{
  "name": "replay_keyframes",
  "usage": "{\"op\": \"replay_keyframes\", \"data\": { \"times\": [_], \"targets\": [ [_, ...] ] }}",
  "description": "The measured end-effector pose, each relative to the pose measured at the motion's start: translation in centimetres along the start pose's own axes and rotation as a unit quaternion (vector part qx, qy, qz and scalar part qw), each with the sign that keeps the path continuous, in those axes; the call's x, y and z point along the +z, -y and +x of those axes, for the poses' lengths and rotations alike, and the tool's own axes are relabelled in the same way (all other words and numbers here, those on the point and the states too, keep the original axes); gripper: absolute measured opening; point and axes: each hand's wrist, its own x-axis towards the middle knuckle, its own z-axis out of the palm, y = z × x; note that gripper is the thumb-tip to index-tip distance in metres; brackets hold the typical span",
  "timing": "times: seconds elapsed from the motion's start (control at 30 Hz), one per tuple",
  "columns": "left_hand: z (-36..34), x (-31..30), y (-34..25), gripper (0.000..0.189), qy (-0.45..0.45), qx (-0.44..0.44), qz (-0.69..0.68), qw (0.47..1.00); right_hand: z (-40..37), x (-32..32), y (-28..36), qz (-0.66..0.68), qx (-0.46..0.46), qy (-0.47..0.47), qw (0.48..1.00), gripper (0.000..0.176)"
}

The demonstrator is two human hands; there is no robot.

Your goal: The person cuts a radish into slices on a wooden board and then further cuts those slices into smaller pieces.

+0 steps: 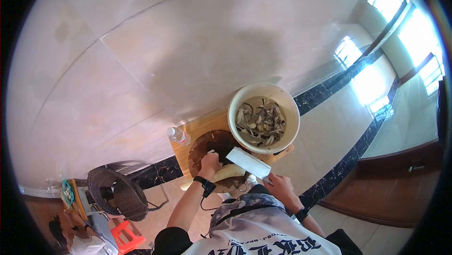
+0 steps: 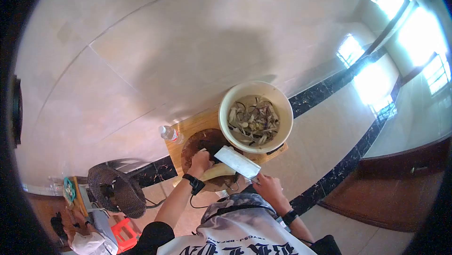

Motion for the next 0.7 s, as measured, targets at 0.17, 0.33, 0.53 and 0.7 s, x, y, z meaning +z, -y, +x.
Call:
{"op": "replay_keyframes", "data": {
  "times": [0.17,0.33,0.53,0.7],
  "targets": [
    [0.1,1.6,-0.2,0.019,-0.039,-0.033,-0.030,0.998,-0.3,0.2,0.5,0.020,-0.018,-0.010,1.000,0.028],
    [1.6,1.0,-0.4,0.017,-0.117,-0.039,-0.030,0.992,-0.7,0.0,0.0,0.019,0.002,-0.023,1.000,0.028],
    [2.9,-1.1,-0.5,0.014,-0.186,-0.020,0.005,0.982,-1.0,0.3,-0.9,0.050,0.001,-0.074,0.996,0.029],
    [3.1,0.2,-4.5,0.023,-0.116,0.076,-0.070,0.988,-1.0,0.1,-0.4,0.104,0.023,-0.112,0.988,0.026]
  ]
}}
